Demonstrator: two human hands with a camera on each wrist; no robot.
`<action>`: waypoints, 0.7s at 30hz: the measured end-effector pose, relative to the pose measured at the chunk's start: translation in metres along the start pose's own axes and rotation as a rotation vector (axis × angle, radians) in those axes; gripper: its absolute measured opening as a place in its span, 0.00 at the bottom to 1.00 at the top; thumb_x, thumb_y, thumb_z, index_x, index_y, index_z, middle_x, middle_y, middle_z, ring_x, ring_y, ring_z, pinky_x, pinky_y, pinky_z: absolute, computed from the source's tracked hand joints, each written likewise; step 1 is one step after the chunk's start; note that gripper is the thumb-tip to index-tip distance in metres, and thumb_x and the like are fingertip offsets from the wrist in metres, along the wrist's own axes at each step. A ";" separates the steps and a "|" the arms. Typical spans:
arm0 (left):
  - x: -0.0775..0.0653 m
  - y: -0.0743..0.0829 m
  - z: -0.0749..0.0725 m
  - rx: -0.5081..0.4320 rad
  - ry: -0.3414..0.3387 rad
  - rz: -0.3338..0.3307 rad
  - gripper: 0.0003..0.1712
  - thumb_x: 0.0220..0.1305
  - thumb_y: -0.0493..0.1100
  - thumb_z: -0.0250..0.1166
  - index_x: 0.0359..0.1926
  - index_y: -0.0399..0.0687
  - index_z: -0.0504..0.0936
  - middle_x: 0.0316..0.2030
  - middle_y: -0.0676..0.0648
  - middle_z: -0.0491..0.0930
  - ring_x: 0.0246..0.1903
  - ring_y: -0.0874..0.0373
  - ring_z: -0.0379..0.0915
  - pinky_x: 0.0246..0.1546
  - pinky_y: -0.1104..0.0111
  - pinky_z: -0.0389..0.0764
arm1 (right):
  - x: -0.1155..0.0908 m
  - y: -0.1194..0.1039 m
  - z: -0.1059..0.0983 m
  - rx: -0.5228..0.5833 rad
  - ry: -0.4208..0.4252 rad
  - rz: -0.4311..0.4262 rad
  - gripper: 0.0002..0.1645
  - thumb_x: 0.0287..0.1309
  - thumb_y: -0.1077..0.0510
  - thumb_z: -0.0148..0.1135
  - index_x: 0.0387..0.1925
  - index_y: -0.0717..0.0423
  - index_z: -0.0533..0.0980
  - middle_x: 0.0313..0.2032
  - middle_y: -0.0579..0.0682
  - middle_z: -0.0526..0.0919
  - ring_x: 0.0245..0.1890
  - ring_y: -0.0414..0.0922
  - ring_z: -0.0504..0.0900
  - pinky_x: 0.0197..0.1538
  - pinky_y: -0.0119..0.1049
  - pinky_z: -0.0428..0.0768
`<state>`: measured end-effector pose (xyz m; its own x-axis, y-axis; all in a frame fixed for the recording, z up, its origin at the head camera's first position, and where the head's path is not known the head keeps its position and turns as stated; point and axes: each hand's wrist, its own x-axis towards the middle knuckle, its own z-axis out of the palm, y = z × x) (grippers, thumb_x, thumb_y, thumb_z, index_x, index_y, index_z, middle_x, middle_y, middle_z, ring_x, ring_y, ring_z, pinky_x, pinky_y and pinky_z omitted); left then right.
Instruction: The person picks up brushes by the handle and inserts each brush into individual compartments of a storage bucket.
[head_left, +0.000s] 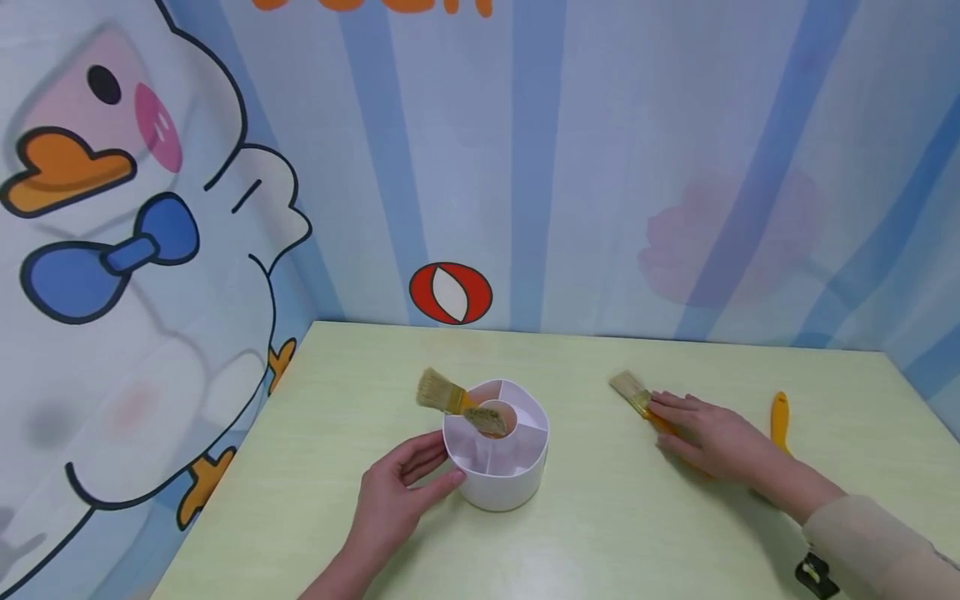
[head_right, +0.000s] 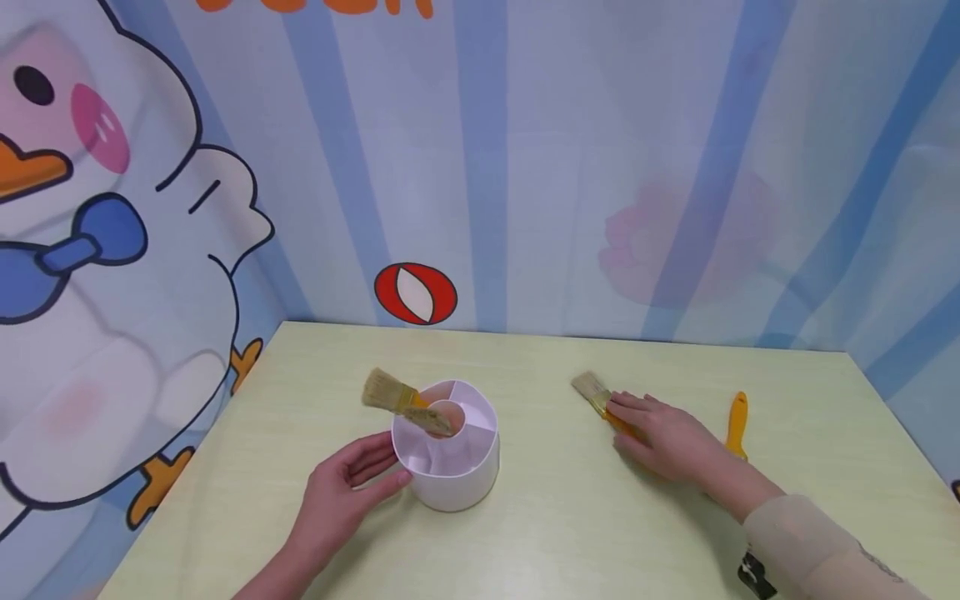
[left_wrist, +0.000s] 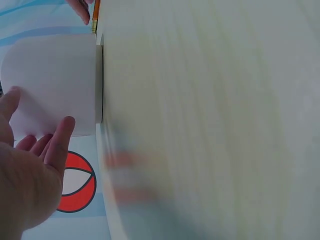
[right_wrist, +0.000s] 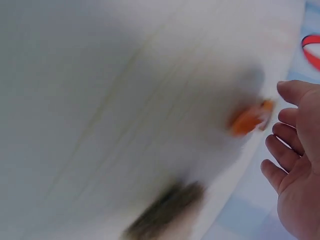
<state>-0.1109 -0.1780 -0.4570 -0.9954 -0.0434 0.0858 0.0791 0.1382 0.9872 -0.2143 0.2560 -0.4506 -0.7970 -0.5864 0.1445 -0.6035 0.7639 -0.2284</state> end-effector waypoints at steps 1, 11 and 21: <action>0.000 0.000 0.000 -0.003 -0.003 0.001 0.28 0.60 0.38 0.82 0.61 0.43 0.86 0.59 0.41 0.86 0.60 0.46 0.85 0.54 0.64 0.88 | 0.001 -0.005 -0.001 0.008 0.010 -0.008 0.31 0.72 0.54 0.70 0.71 0.62 0.77 0.70 0.62 0.78 0.67 0.69 0.77 0.65 0.65 0.80; 0.000 -0.001 -0.001 -0.030 -0.010 -0.031 0.27 0.60 0.38 0.82 0.60 0.42 0.86 0.58 0.40 0.87 0.59 0.46 0.85 0.52 0.66 0.89 | 0.021 -0.073 -0.006 0.232 0.045 -0.098 0.35 0.74 0.47 0.68 0.76 0.54 0.73 0.74 0.52 0.76 0.72 0.57 0.76 0.68 0.61 0.79; 0.006 -0.003 -0.009 0.017 -0.014 -0.045 0.29 0.59 0.40 0.83 0.61 0.46 0.86 0.61 0.44 0.86 0.62 0.49 0.83 0.58 0.63 0.87 | 0.020 -0.082 -0.004 0.243 0.042 -0.099 0.36 0.73 0.46 0.69 0.75 0.55 0.74 0.72 0.53 0.77 0.71 0.56 0.78 0.68 0.60 0.79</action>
<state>-0.1168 -0.1880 -0.4585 -0.9986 -0.0358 0.0395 0.0336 0.1537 0.9875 -0.1812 0.1830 -0.4252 -0.7376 -0.6396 0.2163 -0.6594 0.6134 -0.4347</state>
